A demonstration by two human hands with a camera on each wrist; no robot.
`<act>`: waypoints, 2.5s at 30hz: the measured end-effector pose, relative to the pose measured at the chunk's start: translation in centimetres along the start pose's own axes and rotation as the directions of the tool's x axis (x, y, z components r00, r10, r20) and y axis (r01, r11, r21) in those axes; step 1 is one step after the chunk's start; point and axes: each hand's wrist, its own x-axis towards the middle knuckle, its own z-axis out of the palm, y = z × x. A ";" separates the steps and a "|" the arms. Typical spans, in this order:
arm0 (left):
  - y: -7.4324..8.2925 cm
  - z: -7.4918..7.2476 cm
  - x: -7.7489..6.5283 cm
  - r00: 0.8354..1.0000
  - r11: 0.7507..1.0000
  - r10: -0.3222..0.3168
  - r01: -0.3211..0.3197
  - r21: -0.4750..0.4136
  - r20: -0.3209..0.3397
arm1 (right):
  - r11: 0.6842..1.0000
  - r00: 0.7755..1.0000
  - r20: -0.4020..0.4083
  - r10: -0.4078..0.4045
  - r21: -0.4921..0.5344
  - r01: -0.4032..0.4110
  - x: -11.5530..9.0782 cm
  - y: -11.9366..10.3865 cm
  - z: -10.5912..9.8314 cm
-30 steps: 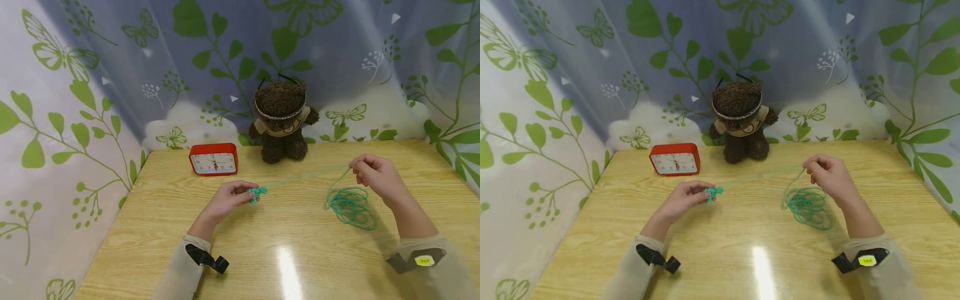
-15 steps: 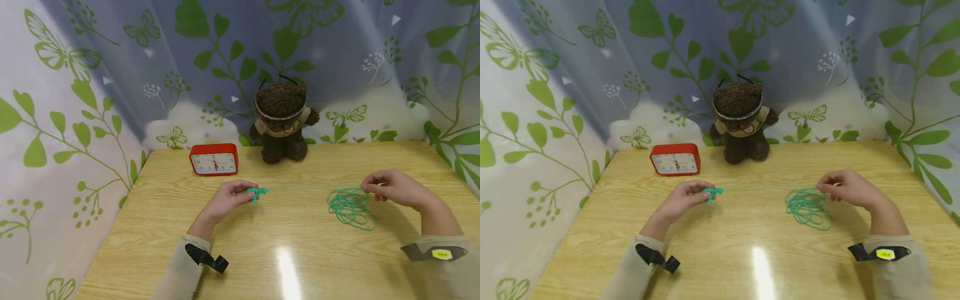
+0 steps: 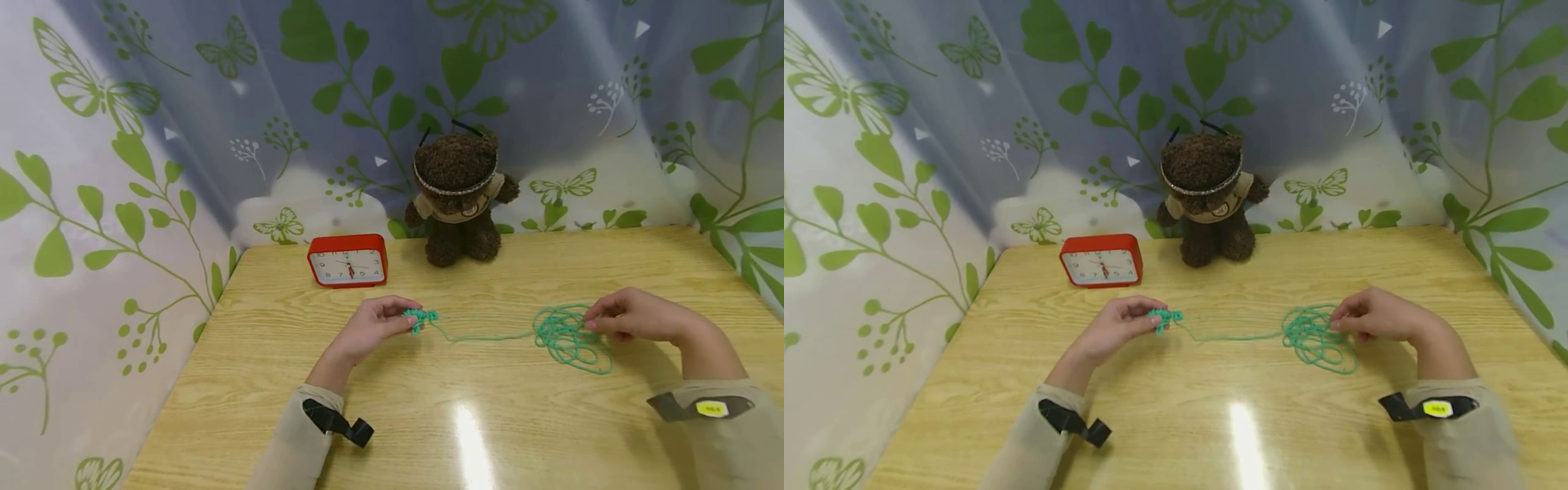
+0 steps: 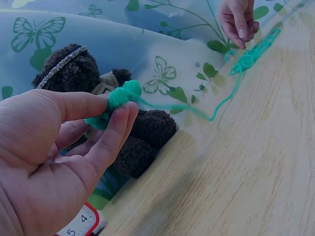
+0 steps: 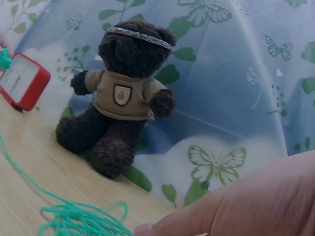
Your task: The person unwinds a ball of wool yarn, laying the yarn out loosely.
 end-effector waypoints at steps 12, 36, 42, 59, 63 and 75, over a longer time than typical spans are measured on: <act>0.1 -0.1 -0.1 0.999 0.999 0.025 -0.024 -0.029 0.039 | 0.989 0.976 -0.174 -0.132 0.039 0.141 4.5 -6.0 6.1; 0.6 1.0 0.2 0.997 0.998 0.013 -0.009 -0.060 0.072 | 0.909 0.960 -0.103 -0.262 0.307 0.281 6.9 -10.6 15.1; 0.3 0.8 -0.1 0.999 0.997 0.019 -0.015 -0.070 0.048 | 0.918 0.959 -0.155 -0.238 0.287 0.274 6.4 -10.6 14.0; 0.5 0.4 -0.3 0.999 0.997 0.018 -0.015 -0.082 0.038 | 0.939 0.944 -0.266 -0.197 0.225 0.259 4.8 -9.7 9.6; 0.6 0.3 -0.3 0.999 0.997 0.012 -0.009 -0.075 0.034 | 0.950 0.944 -0.280 -0.176 0.202 0.237 4.3 -9.4 8.7; 0.3 0.1 -0.1 0.999 0.997 0.016 -0.012 -0.081 0.048 | 0.972 0.950 -0.278 -0.141 0.144 0.186 3.4 -8.1 6.2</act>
